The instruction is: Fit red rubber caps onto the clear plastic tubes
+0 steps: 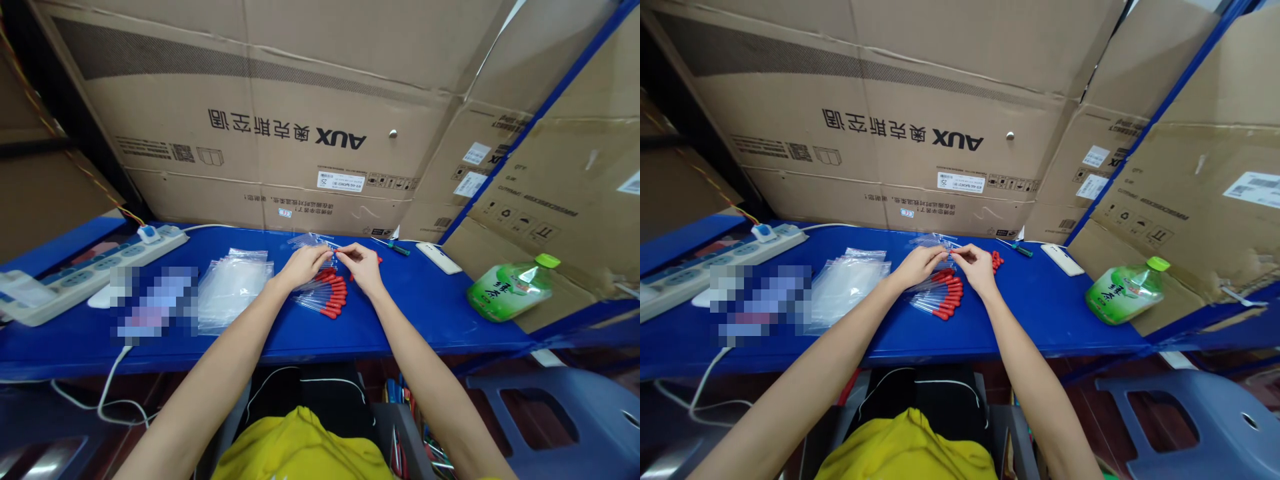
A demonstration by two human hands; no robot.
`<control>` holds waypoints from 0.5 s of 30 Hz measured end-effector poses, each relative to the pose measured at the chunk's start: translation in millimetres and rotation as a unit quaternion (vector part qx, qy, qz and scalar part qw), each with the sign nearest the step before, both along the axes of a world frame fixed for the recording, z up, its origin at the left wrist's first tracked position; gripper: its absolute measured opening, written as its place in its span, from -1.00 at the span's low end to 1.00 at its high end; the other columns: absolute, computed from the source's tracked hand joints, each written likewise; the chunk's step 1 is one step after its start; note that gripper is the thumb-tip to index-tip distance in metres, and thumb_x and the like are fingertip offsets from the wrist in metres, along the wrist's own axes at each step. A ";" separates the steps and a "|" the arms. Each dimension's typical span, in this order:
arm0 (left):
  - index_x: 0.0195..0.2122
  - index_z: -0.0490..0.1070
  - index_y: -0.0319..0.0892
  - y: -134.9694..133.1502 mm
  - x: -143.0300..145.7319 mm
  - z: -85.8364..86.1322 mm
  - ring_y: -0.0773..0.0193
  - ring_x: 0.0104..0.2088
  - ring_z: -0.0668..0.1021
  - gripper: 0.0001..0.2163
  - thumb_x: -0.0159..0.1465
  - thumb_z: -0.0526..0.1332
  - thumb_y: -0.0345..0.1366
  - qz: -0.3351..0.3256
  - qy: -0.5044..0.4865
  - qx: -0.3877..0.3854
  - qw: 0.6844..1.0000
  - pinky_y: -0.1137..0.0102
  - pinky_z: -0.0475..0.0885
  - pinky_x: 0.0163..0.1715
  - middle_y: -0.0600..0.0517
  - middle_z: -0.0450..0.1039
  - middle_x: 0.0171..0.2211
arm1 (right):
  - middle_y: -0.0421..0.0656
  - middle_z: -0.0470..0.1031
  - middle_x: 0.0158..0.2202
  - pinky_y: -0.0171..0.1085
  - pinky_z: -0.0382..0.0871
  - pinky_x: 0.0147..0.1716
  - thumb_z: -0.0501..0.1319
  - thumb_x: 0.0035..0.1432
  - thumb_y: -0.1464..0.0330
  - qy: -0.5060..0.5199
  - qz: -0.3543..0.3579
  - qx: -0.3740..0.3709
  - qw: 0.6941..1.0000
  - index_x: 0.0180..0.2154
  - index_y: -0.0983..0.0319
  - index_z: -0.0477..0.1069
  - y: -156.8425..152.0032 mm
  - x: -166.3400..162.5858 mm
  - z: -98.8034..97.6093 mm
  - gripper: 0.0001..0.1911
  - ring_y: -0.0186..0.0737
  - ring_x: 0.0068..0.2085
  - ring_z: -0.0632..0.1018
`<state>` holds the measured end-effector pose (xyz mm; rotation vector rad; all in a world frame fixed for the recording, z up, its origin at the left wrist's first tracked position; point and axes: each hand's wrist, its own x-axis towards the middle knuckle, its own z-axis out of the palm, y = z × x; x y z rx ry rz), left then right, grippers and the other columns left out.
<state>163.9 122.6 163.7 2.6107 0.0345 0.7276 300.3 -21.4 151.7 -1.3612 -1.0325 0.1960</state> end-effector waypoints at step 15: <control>-0.17 0.57 -0.11 6.9 -1.7 1.8 0.16 -0.30 0.62 -0.62 0.51 0.00 -0.09 0.005 0.022 0.036 0.999 0.40 0.26 -0.33 -0.02 0.64 -0.30 | -0.13 0.68 -0.32 -0.14 0.55 -0.18 0.44 0.03 0.13 -0.009 -0.011 -0.018 1.000 -0.33 0.19 0.63 -2.0 -0.3 2.0 -0.72 -0.10 -0.27 0.66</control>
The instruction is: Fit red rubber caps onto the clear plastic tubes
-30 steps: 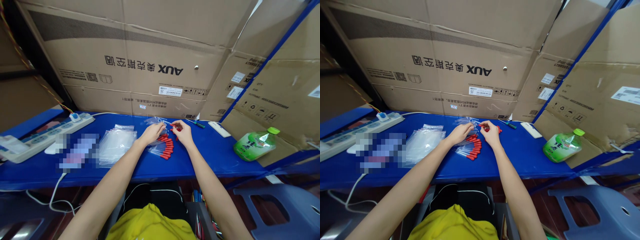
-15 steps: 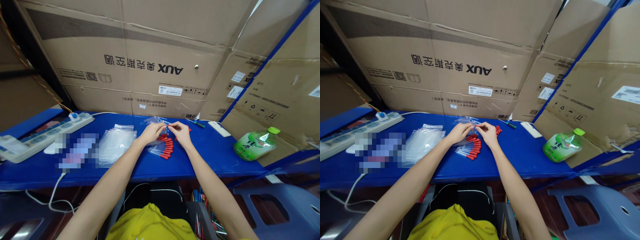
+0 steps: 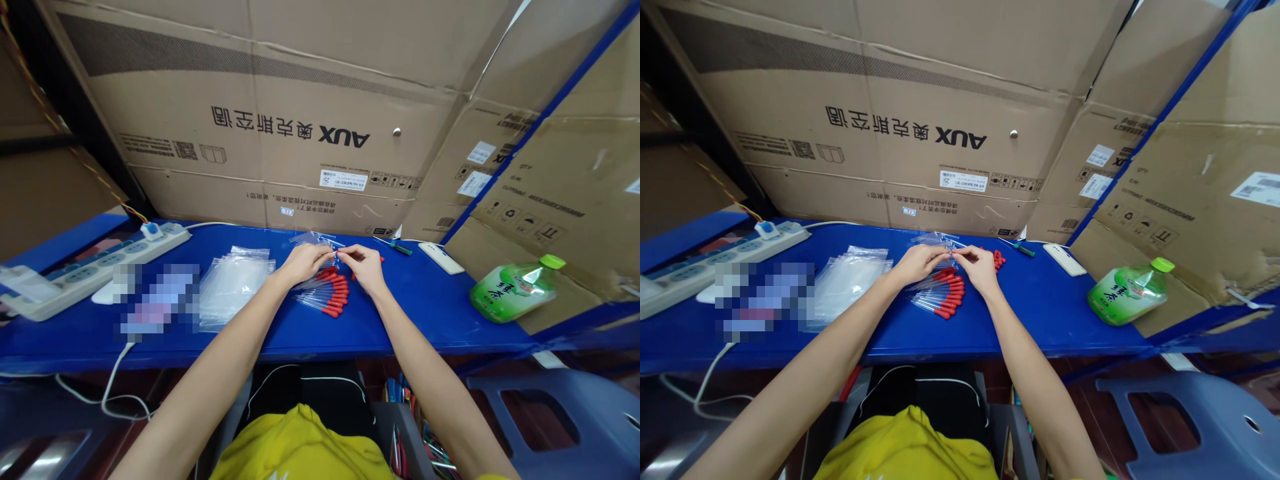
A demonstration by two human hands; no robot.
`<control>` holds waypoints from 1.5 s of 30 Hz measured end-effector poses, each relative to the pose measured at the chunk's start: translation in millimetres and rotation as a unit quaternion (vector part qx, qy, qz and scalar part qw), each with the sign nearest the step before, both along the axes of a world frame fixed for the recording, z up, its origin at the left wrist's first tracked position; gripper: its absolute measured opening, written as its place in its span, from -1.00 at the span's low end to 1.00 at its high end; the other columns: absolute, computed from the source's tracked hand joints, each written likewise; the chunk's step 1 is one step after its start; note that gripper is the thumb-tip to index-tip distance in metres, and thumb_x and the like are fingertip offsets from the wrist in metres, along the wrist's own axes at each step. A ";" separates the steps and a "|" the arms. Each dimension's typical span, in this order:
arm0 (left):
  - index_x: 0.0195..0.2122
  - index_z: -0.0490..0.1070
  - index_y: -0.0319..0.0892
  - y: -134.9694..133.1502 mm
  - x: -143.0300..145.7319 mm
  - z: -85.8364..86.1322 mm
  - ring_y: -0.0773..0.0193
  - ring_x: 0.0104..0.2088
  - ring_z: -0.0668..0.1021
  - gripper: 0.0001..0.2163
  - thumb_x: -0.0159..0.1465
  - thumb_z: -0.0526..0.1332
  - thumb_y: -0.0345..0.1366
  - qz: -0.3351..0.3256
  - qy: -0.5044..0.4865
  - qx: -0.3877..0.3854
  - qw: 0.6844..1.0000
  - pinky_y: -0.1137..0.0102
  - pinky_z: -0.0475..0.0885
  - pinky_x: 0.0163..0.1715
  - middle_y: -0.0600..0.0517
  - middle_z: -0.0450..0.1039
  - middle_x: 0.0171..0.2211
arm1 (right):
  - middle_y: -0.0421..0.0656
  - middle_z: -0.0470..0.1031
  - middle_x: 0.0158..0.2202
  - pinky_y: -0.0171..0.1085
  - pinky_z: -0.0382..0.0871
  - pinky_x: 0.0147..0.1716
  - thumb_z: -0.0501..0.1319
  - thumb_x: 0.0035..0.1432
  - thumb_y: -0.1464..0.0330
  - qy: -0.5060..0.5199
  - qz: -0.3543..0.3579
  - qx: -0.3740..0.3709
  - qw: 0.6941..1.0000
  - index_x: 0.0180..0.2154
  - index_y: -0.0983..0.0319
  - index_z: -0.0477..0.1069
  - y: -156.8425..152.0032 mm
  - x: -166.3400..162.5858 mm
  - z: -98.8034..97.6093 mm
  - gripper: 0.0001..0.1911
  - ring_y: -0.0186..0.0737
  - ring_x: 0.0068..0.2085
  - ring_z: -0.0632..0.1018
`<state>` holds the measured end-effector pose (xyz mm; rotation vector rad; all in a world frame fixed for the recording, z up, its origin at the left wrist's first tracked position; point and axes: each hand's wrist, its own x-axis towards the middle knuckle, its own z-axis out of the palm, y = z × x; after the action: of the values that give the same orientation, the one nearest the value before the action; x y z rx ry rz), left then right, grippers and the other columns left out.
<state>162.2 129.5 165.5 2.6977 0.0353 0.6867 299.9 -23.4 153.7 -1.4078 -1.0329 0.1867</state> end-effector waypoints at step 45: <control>-0.22 0.63 -0.19 10.6 -2.0 -2.0 0.19 -0.28 0.63 -0.62 0.48 0.09 -0.08 -0.072 -0.054 -0.097 0.991 0.38 0.35 -0.27 -0.03 0.67 -0.25 | -0.15 0.61 -0.43 -0.19 0.52 -0.31 0.49 -0.06 0.05 0.039 0.065 -0.016 0.997 -0.32 0.21 0.60 -2.5 -0.5 2.3 -0.61 -0.18 -0.40 0.58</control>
<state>160.2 140.1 163.4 2.4469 -0.1135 0.7442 299.4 -25.9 156.0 -1.3527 -1.0606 0.3531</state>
